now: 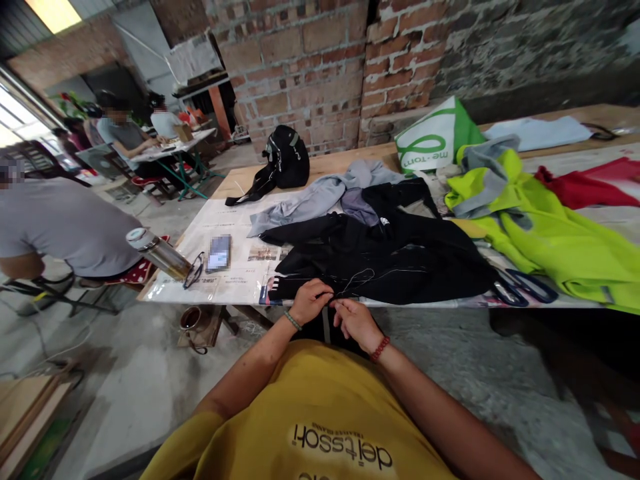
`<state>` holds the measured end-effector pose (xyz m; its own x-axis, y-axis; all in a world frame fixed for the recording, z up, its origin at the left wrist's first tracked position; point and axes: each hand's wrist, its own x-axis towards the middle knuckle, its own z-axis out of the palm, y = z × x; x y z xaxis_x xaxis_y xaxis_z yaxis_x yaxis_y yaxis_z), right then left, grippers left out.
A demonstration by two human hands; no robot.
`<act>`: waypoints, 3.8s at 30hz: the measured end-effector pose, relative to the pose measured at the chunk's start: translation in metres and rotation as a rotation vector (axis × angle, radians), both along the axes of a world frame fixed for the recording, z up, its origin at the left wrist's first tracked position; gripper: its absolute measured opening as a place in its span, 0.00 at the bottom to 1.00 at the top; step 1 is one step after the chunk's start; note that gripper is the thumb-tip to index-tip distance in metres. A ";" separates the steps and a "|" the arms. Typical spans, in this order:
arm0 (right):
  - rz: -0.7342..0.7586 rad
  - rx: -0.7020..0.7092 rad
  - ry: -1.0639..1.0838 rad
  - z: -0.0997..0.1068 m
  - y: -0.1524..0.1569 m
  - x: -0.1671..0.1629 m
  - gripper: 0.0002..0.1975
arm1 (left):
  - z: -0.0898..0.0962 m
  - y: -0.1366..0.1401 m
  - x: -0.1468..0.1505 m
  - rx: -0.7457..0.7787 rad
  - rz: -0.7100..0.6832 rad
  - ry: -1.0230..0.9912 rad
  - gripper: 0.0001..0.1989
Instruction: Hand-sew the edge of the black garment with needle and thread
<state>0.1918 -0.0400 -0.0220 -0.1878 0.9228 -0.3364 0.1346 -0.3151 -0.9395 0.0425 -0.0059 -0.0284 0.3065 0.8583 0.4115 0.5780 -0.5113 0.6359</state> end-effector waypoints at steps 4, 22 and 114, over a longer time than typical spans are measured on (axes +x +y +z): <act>0.064 0.014 -0.048 -0.003 -0.009 0.002 0.13 | 0.000 0.003 0.001 -0.014 0.087 -0.085 0.05; -0.563 0.325 -0.006 0.030 0.017 0.057 0.13 | 0.001 0.004 0.001 -0.023 0.049 -0.091 0.04; -0.211 0.847 -0.942 0.030 0.082 0.077 0.16 | 0.043 0.028 -0.232 -0.368 1.343 0.512 0.41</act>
